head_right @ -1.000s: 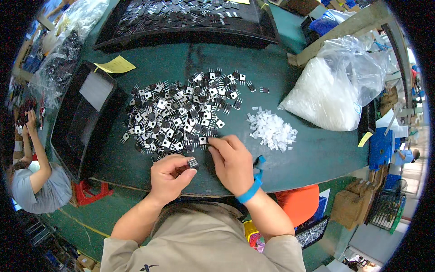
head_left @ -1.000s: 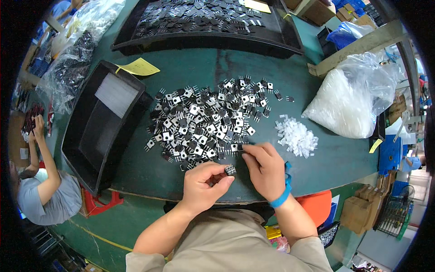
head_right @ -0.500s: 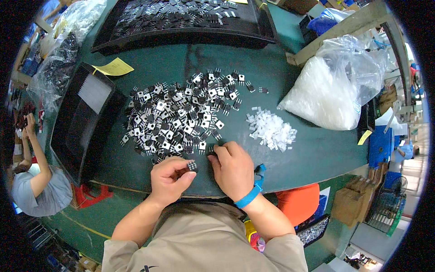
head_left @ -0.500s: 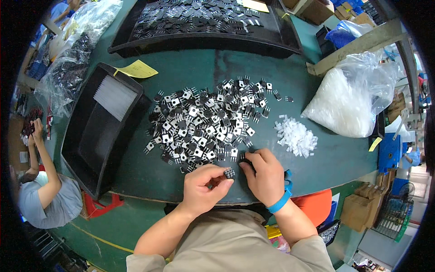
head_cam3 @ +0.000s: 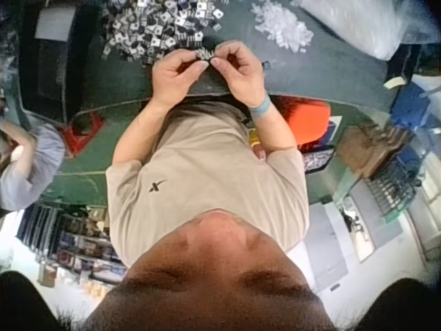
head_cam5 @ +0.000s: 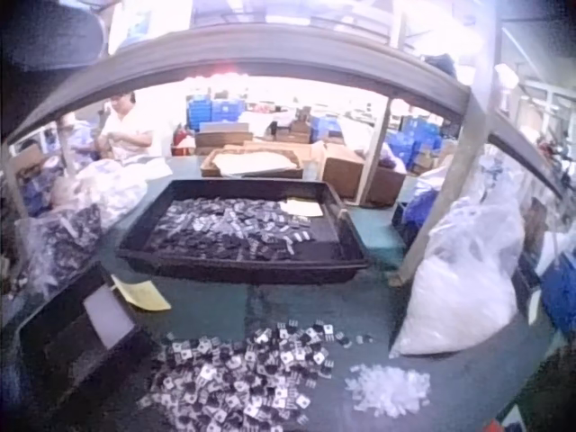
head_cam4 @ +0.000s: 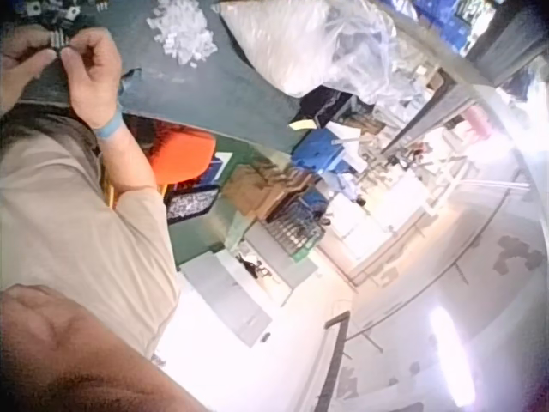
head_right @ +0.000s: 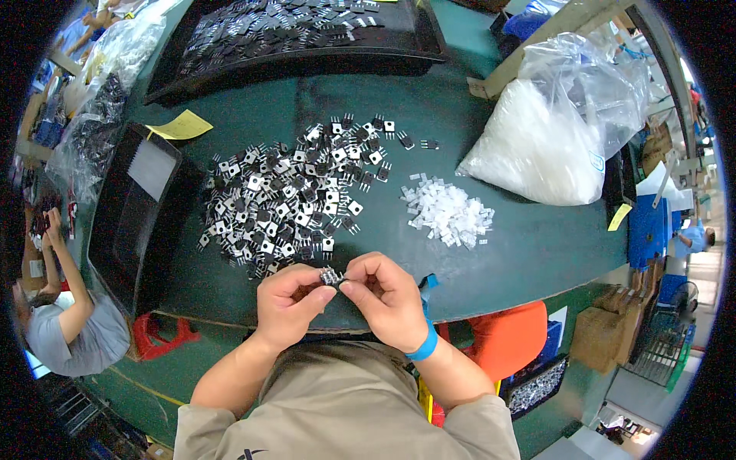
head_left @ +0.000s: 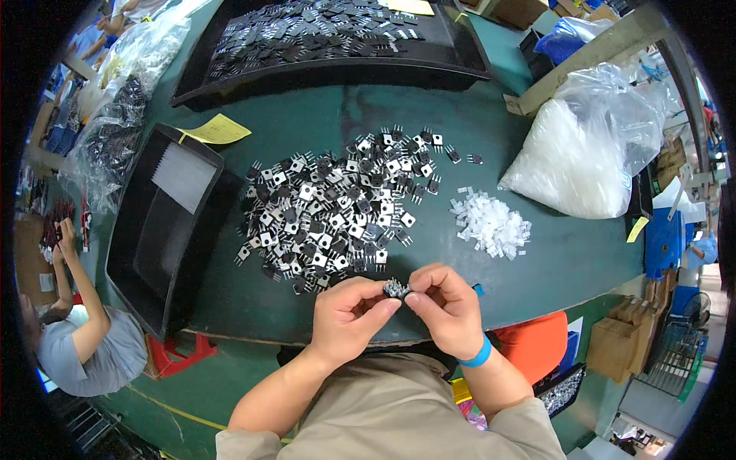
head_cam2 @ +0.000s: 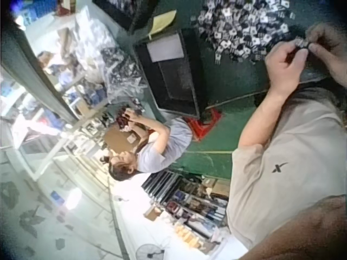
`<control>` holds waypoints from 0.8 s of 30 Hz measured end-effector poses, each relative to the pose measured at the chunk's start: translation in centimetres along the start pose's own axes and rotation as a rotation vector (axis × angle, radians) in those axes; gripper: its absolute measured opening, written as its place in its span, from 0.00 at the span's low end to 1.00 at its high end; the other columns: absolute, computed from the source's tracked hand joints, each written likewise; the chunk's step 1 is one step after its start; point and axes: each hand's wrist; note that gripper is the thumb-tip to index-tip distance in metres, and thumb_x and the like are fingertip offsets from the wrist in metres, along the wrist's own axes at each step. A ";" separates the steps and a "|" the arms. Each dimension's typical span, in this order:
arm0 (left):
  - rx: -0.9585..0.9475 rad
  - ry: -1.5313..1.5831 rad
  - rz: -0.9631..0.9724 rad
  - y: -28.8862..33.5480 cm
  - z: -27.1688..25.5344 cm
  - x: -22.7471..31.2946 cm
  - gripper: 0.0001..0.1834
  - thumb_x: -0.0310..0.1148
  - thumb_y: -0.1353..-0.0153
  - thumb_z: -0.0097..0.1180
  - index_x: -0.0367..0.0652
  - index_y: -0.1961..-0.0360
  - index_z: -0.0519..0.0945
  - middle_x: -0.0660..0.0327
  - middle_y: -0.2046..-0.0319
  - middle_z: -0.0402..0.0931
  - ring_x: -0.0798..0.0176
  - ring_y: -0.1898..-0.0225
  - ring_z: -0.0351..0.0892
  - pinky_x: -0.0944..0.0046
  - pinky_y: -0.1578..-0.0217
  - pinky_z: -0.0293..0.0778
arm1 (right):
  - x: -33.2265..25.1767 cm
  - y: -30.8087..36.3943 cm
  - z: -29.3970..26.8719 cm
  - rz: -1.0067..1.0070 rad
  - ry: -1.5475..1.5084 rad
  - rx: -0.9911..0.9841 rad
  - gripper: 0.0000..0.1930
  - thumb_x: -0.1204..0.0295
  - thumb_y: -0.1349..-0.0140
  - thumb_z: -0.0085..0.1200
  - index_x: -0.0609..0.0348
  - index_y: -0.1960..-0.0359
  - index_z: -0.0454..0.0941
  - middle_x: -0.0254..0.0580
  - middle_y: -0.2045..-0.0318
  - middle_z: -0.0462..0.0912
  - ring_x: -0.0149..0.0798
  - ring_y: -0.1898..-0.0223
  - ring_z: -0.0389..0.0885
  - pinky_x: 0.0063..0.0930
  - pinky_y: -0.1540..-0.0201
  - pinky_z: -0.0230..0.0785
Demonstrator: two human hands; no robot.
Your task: The person picks up small black electronic components and white plastic pieces from a table and inserts the white pieces into the black components. The person then places the assembled units into a black tray. The person repeats this process continuously throughout the video.
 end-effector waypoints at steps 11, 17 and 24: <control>-0.138 -0.097 0.030 -1.0 0.6 -0.3 0.11 0.22 0.46 0.72 0.36 0.60 0.87 0.60 0.67 0.84 0.74 0.73 0.78 0.73 0.72 0.73 | -0.2 1.1 -1.8 -0.133 0.275 0.008 0.04 0.81 0.41 0.63 0.64 0.65 0.82 0.45 0.66 0.84 0.40 0.66 0.82 0.29 0.61 0.73; -0.137 -0.170 0.097 -1.8 2.2 -0.1 0.12 0.21 0.46 0.71 0.36 0.59 0.86 0.62 0.68 0.83 0.75 0.74 0.77 0.74 0.73 0.73 | -0.2 1.5 -3.1 -0.126 0.350 0.100 0.05 0.79 0.41 0.64 0.63 0.64 0.83 0.46 0.66 0.84 0.43 0.65 0.83 0.31 0.61 0.74; -0.158 -0.091 0.039 -2.0 3.5 -1.3 0.12 0.21 0.44 0.68 0.34 0.58 0.85 0.63 0.70 0.80 0.76 0.73 0.76 0.74 0.73 0.72 | -0.2 -1.7 -9.1 -0.253 1.019 0.424 0.06 0.77 0.42 0.63 0.59 0.63 0.83 0.46 0.67 0.81 0.52 0.65 0.81 0.40 0.63 0.74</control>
Point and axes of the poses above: each hand's wrist, its own y-axis away from the middle knuckle, its own z-axis out of the palm, x = y × z
